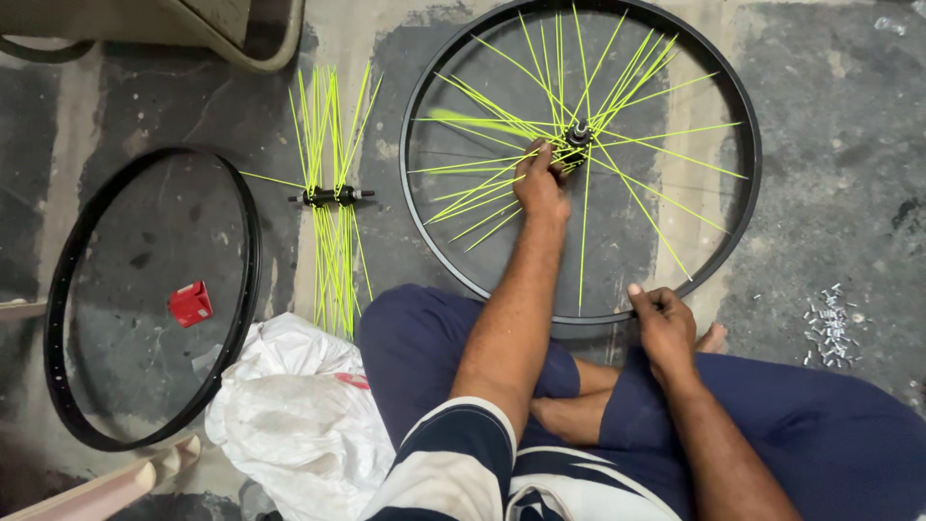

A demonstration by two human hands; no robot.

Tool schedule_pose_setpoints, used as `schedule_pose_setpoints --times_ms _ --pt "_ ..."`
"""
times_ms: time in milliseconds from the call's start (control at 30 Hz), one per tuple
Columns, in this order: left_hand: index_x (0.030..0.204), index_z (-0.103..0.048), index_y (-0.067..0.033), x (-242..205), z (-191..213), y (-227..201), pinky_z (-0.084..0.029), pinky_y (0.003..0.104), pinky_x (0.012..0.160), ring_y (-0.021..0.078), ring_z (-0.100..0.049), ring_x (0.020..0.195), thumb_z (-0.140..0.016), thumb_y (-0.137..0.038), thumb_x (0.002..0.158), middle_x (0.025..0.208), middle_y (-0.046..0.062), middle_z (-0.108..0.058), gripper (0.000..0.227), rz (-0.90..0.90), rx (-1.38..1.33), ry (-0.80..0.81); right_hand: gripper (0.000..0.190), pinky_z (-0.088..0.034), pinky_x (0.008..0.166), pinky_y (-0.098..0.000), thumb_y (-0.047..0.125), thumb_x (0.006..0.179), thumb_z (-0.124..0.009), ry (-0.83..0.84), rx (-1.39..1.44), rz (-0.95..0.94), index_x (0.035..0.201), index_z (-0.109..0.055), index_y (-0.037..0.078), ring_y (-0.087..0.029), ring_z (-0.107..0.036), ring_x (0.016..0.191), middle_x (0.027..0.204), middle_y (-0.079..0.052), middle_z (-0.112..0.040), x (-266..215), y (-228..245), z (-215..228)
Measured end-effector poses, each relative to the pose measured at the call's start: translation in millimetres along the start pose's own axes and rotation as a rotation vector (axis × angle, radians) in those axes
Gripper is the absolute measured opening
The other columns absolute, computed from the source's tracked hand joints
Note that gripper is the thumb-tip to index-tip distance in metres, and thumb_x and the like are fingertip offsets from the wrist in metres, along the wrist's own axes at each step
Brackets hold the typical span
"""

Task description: The person sits on the floor and assembles a bicycle wheel by inserting neon green spokes into the rim and hub. They secure each spoke with a metal nipple, working systematically around the wheel. The person occasionally rotates the wheel to access different sections.

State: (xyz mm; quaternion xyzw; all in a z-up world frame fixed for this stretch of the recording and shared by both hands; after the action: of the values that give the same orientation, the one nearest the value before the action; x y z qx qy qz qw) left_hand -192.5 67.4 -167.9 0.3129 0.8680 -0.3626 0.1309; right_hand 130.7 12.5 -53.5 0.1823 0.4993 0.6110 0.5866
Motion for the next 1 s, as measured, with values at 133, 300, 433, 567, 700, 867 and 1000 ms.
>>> schedule_pose_setpoints --times_ms 133,300,433,567,700,867,1000 --pt "0.117 -0.069 -0.0104 -9 1 -14 -0.045 0.027 0.057 0.0107 -0.056 0.067 -0.07 -0.013 0.095 0.087 -0.001 -0.065 0.022 0.021 -0.067 0.051 0.04 -0.043 0.063 -0.0332 0.037 0.095 -0.074 0.002 0.002 -0.02 0.086 -0.067 -0.002 -0.015 -0.051 0.068 0.071 -0.006 -0.06 -1 0 1" --pt "0.119 -0.064 -0.0153 -20 -9 -32 -0.046 0.027 0.06 0.011 -0.054 0.068 -0.068 -0.015 0.093 0.099 -0.002 -0.072 0.027 0.123 -0.106 0.19 0.041 -0.045 0.064 -0.0322 0.038 0.094 -0.074 0.01 -0.004 0.011 0.088 -0.068 -0.002 -0.015 -0.053 0.069 0.072 -0.007 -0.063 -3 7 3" --pt "0.123 -0.064 -0.0149 -14 -2 -30 -0.045 0.026 0.057 0.011 -0.056 0.066 -0.07 -0.012 0.093 0.092 -0.002 -0.067 0.03 0.075 -0.087 0.105 0.041 -0.044 0.064 -0.0326 0.038 0.095 -0.074 0.01 0.005 -0.003 0.09 -0.069 -0.003 -0.016 -0.052 0.069 0.074 -0.008 -0.062 -4 5 3" --pt "0.126 -0.056 -0.0037 -18 17 -38 -0.044 0.026 0.058 0.012 -0.057 0.069 -0.075 -0.008 0.099 0.088 0.001 -0.061 0.032 -0.052 -0.114 -0.047 0.041 -0.044 0.064 -0.0321 0.038 0.094 -0.074 0.019 0.053 0.01 0.089 -0.068 -0.003 -0.015 -0.054 0.069 0.075 -0.007 -0.064 -4 9 3" --pt "0.137 -0.051 -0.0103 -63 26 -38 -0.045 0.025 0.056 0.0112 -0.061 0.068 -0.068 -0.005 0.091 0.085 0.003 -0.065 0.049 -0.022 0.096 -0.077 0.041 -0.045 0.064 -0.034 0.038 0.093 -0.077 -0.011 -0.062 0.037 0.091 -0.069 -0.003 -0.018 -0.055 0.068 0.073 -0.011 -0.063 -9 18 7" --pt "0.135 -0.047 -0.0023 -117 28 -12 -0.052 0.032 0.06 0.0196 -0.068 0.069 -0.062 -0.002 0.093 0.084 0.011 -0.067 0.044 0.245 0.246 0.082 0.039 -0.049 0.067 -0.0352 0.038 0.087 -0.079 0.003 -0.141 0.074 0.095 -0.071 0.0 -0.021 -0.063 0.068 0.074 -0.011 -0.07 -14 32 12" --pt "0.12 -0.061 -0.0004 -120 70 -19 -0.042 0.034 0.05 0.018 -0.058 0.06 -0.062 -0.018 0.096 0.082 0.011 -0.072 0.03 0.42 0.787 0.148 0.038 -0.051 0.069 -0.0373 0.038 0.087 -0.08 -0.02 -0.165 0.083 0.098 -0.072 0.002 -0.024 -0.067 0.07 0.078 -0.013 -0.072 -17 34 16"
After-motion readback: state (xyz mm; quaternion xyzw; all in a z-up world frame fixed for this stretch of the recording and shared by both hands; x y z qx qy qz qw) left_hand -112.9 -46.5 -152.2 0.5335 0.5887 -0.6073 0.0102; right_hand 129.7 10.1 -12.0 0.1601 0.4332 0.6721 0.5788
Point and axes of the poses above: each hand's wrist, its own x-axis towards the middle knuckle, its own z-axis out of the back of the hand, y = z × x, the point moved 8 cm from there along x, towards the middle knuckle
